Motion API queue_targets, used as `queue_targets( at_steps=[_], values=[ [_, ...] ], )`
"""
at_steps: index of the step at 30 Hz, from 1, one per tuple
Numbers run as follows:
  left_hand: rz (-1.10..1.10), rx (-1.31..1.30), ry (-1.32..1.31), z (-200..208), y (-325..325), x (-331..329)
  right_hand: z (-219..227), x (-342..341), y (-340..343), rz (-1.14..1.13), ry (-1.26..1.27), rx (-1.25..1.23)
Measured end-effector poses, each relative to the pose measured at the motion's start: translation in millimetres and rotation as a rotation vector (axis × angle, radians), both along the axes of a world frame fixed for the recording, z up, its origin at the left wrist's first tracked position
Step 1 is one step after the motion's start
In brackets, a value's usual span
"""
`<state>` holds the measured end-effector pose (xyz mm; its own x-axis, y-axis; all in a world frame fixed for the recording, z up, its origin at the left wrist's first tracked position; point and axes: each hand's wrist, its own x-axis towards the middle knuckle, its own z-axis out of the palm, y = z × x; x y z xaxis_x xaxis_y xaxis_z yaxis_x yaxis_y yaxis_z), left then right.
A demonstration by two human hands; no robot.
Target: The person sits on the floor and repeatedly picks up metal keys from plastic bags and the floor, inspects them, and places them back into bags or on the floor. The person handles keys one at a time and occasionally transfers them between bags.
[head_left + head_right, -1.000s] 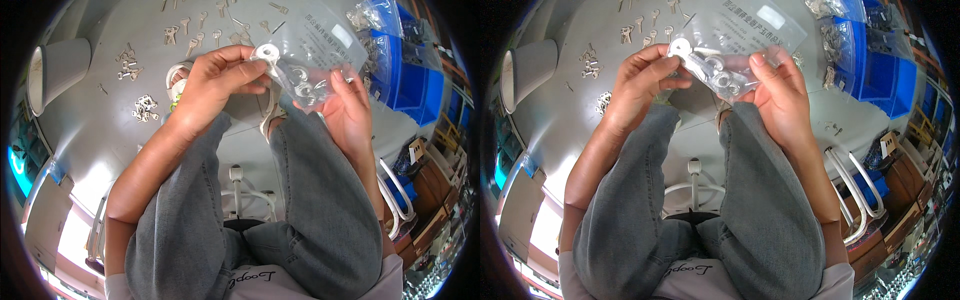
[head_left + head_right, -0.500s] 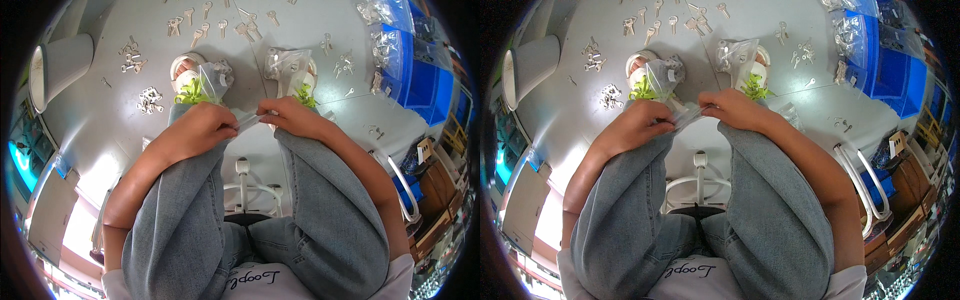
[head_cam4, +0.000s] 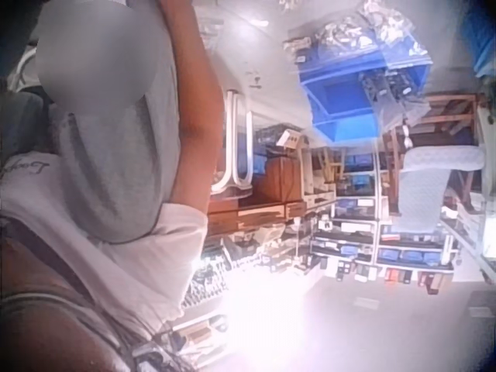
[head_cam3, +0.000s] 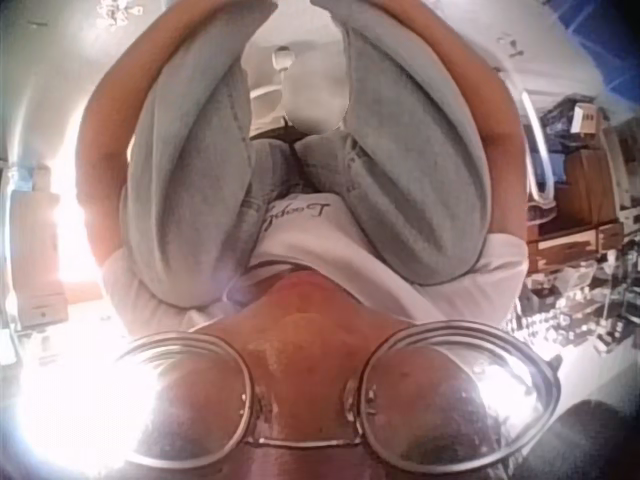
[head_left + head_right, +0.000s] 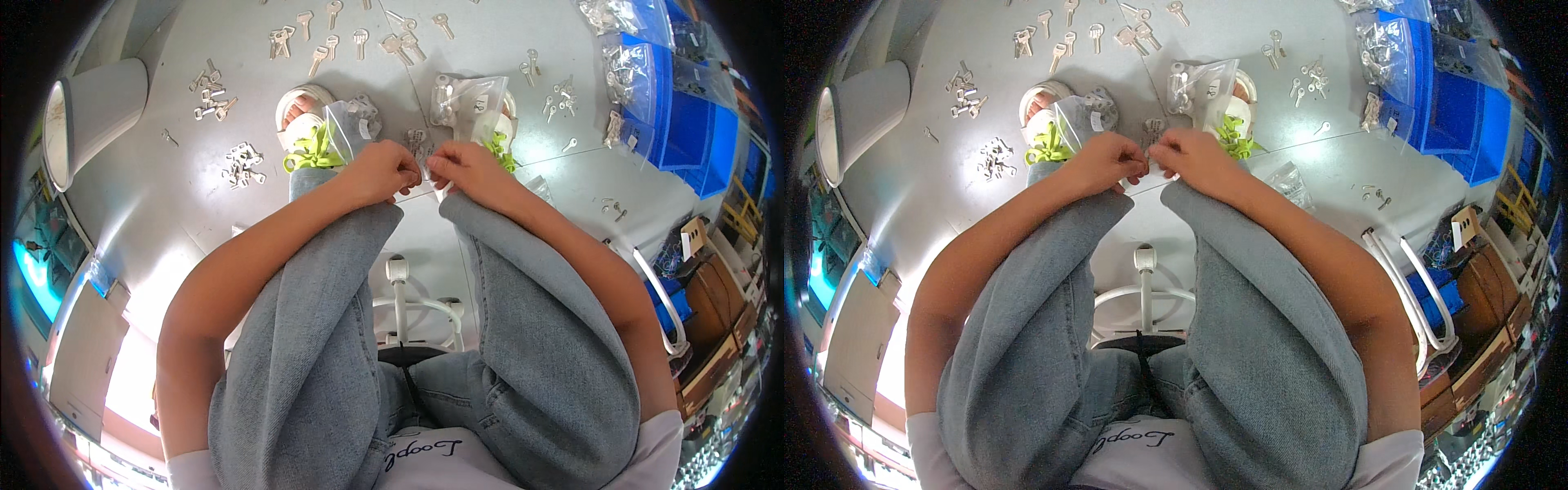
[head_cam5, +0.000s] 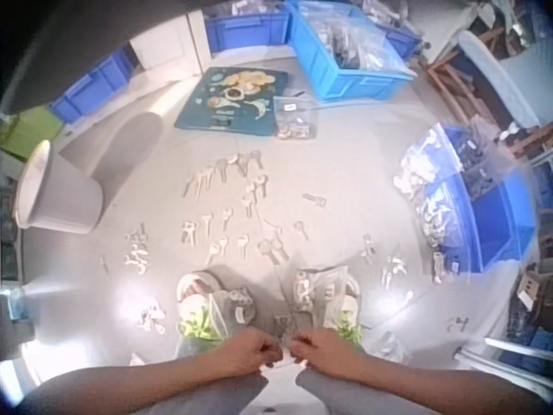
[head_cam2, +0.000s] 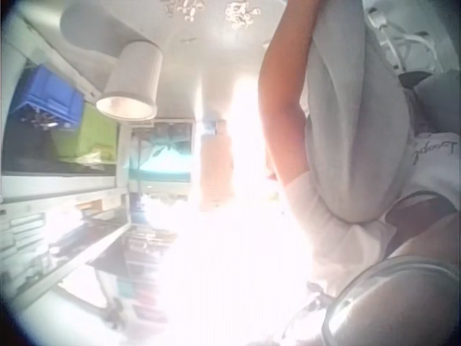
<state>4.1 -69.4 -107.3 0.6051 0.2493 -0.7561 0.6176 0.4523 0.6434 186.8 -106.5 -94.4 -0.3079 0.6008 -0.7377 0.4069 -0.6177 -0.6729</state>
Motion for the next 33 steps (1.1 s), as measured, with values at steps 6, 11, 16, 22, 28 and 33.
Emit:
queue_targets(
  at_steps=[6, 11, 16, 22, 28, 33],
  values=[
    [-0.226, 0.229, -0.037, -20.4, -12.0, -12.2, 5.5, 5.4, 5.7, 0.081, -0.279, 0.076],
    [-0.199, 0.237, -0.079, -26.3, -14.3, -10.1, -2.4, 9.8, -0.6, 0.263, -0.411, 0.524],
    [-0.290, 0.233, -0.140, -29.6, -16.8, -8.4, -12.5, 6.1, -1.6, 0.640, -0.531, 0.457],
    [-0.231, 0.235, -0.132, -24.6, -16.0, -9.4, -23.4, -7.0, -7.0, 0.731, -0.628, 0.650],
    [-0.258, 0.266, -0.122, -23.1, -17.1, -8.3, -35.9, -12.9, 2.3, 1.084, -0.564, 0.610],
    [-0.172, 0.225, -0.126, -19.5, -15.6, -7.6, -29.1, -8.0, 17.0, 1.137, -0.496, 0.677]
  ],
)
